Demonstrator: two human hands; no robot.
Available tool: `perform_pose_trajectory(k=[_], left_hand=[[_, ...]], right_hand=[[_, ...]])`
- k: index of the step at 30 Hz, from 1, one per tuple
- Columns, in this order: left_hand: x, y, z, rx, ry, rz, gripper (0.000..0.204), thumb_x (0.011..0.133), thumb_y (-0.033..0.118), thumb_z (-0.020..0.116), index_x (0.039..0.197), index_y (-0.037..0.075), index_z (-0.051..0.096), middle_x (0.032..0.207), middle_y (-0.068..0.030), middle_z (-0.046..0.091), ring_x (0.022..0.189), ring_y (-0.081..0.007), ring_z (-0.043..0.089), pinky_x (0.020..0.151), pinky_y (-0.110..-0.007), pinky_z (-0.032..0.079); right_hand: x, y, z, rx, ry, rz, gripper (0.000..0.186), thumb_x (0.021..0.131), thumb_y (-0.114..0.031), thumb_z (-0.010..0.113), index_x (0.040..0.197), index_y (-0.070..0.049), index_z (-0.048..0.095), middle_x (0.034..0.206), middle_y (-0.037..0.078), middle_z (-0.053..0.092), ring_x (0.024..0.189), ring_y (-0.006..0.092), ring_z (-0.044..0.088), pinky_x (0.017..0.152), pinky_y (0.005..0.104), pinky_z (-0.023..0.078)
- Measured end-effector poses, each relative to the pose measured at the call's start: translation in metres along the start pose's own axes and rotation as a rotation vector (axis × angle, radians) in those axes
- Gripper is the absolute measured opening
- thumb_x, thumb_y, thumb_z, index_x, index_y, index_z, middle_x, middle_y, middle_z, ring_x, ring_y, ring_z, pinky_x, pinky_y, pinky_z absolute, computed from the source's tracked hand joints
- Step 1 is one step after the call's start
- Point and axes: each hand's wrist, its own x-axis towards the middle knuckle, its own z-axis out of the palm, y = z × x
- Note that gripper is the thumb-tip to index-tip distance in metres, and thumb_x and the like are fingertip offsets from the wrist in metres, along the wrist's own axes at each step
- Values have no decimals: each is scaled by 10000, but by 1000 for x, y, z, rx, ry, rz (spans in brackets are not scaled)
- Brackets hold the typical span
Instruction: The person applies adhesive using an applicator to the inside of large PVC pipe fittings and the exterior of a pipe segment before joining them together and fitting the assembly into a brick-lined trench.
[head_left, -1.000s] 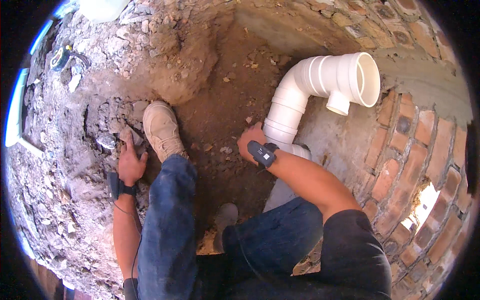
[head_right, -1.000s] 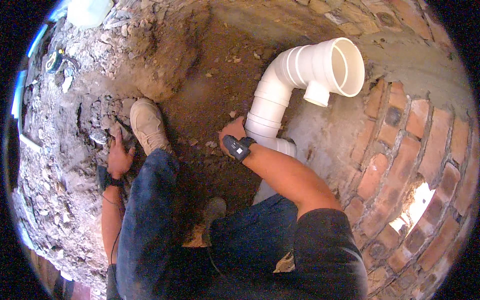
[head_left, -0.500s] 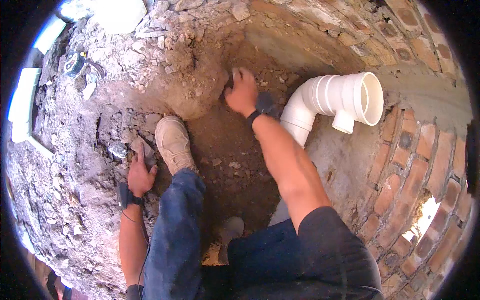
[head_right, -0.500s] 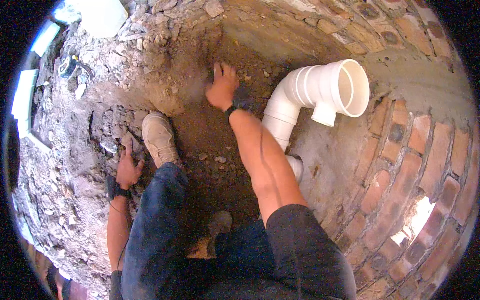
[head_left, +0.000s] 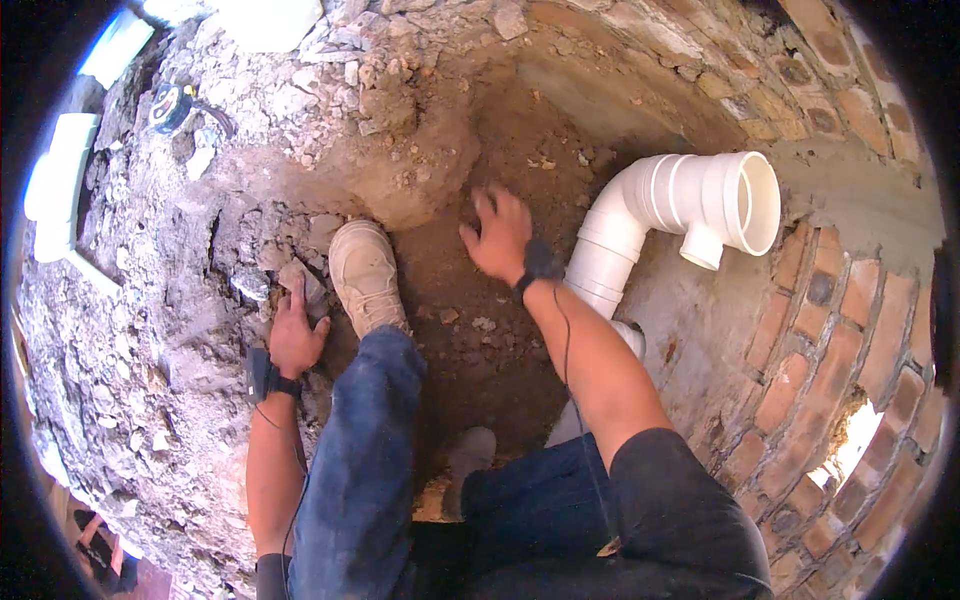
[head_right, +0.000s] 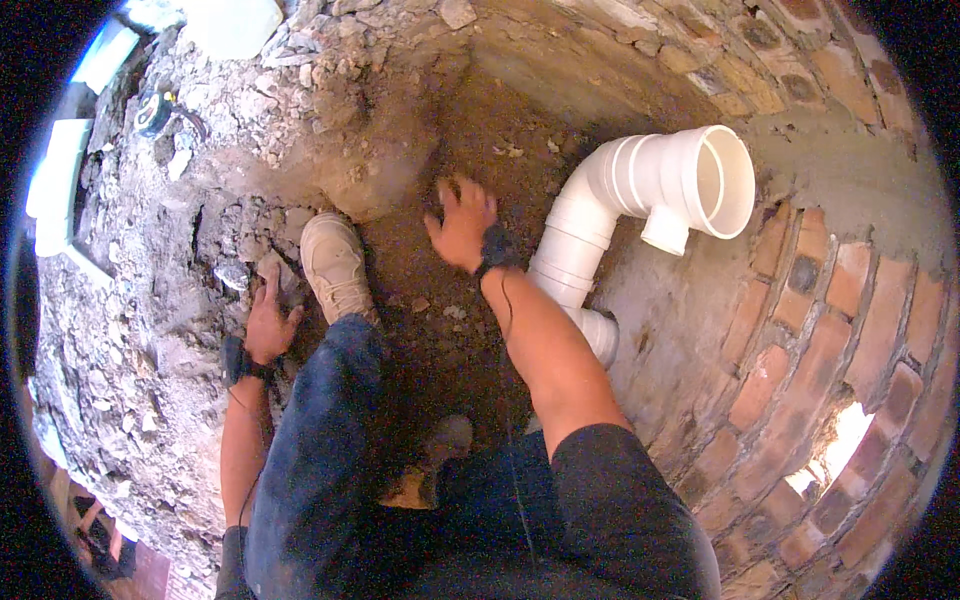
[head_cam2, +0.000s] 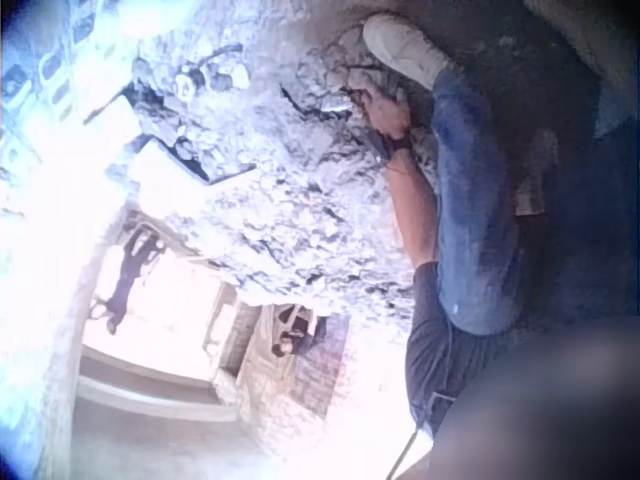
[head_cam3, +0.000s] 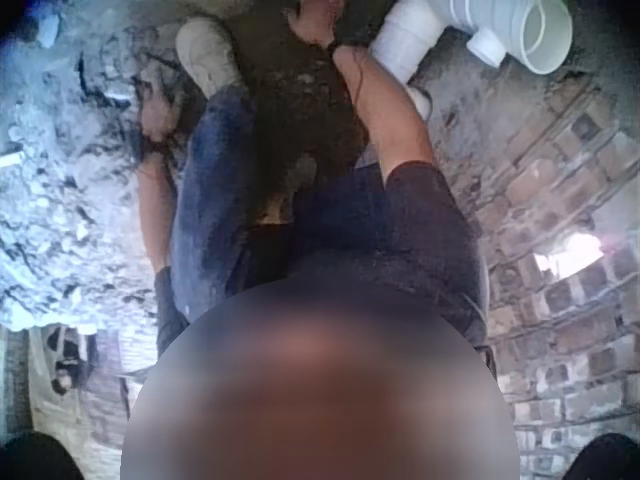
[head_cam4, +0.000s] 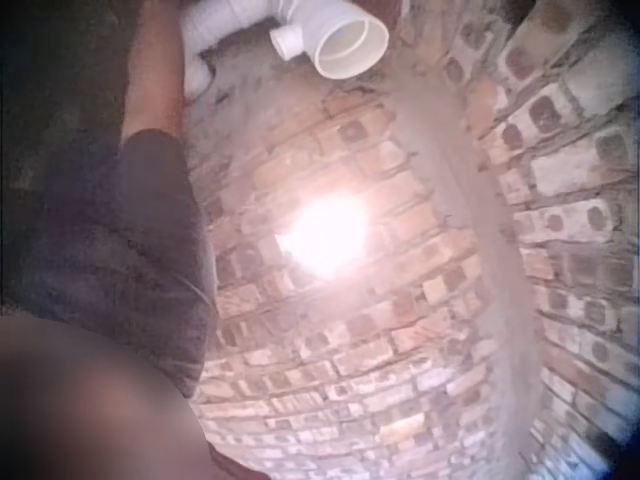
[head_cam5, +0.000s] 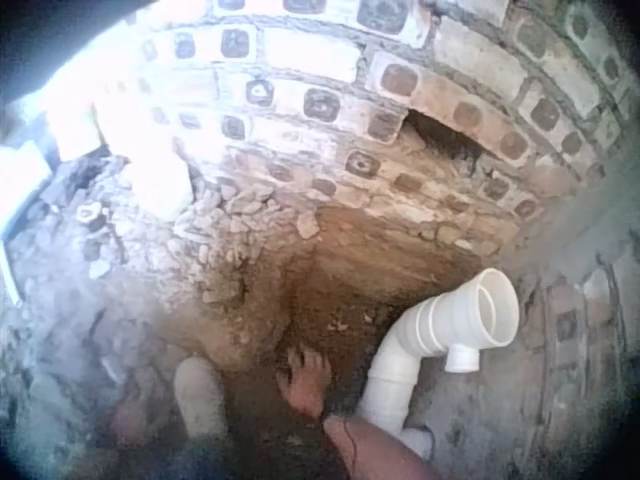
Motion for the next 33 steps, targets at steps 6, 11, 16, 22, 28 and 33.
perform_pose_trajectory(k=[6, 11, 16, 22, 28, 33], left_hand=[[-1, -11, 4, 75, 51, 9, 946, 799, 239, 754, 1558, 63, 217, 1219, -338, 536, 1092, -485, 566, 943, -491, 490], [-4, 3, -2, 86, -19, -81, 954, 798, 255, 753, 1557, 57, 210, 1236, -352, 527, 1117, -501, 558, 961, -491, 486], [3, 2, 5, 47, 7, -22, 933, 809, 249, 744, 1563, 97, 216, 1355, -353, 474, 1203, -504, 524, 1025, -499, 453], [-2, -16, 12, 43, 35, -21, 941, 814, 232, 741, 1573, 119, 198, 1309, -321, 510, 1168, -497, 539, 991, -500, 473], [-5, -13, 13, 120, 52, -28, 958, 814, 236, 740, 1580, 122, 177, 1235, -307, 534, 1097, -495, 558, 944, -522, 481], [-3, -5, 12, 99, 51, -21, 953, 815, 234, 741, 1579, 121, 183, 1221, -310, 535, 1110, -488, 555, 948, -518, 480]], right_hand=[[-64, 8, -18, -273, -407, -344, 587, 844, -345, 664, 1322, -25, 550, 1334, 188, 525, 1279, 373, 461, 1066, 563, 365], [-26, -26, -38, 77, -386, -86, 597, 839, -327, 713, 1295, 23, 552, 1324, 217, 552, 1259, 395, 478, 1081, 487, 383], [-34, -72, 24, 174, 57, 281, 873, 764, -361, 804, 1419, 50, 400, 1405, 252, 466, 1324, 417, 416, 1125, 489, 336], [-90, 0, -3, -450, -347, -326, 566, 922, -201, 510, 1426, 47, 442, 1489, 208, 406, 1367, 415, 381, 1127, 607, 270], [-110, -18, -51, -736, -1333, -179, 359, 930, -294, 544, 1151, -99, 748, 1545, 160, 402, 1296, 416, 492, 1142, 623, 210], [-172, -28, -3, -922, -560, -517, 421, 934, -271, 521, 1326, -167, 634, 1466, 58, 500, 1346, 353, 444, 1124, 659, 236]])
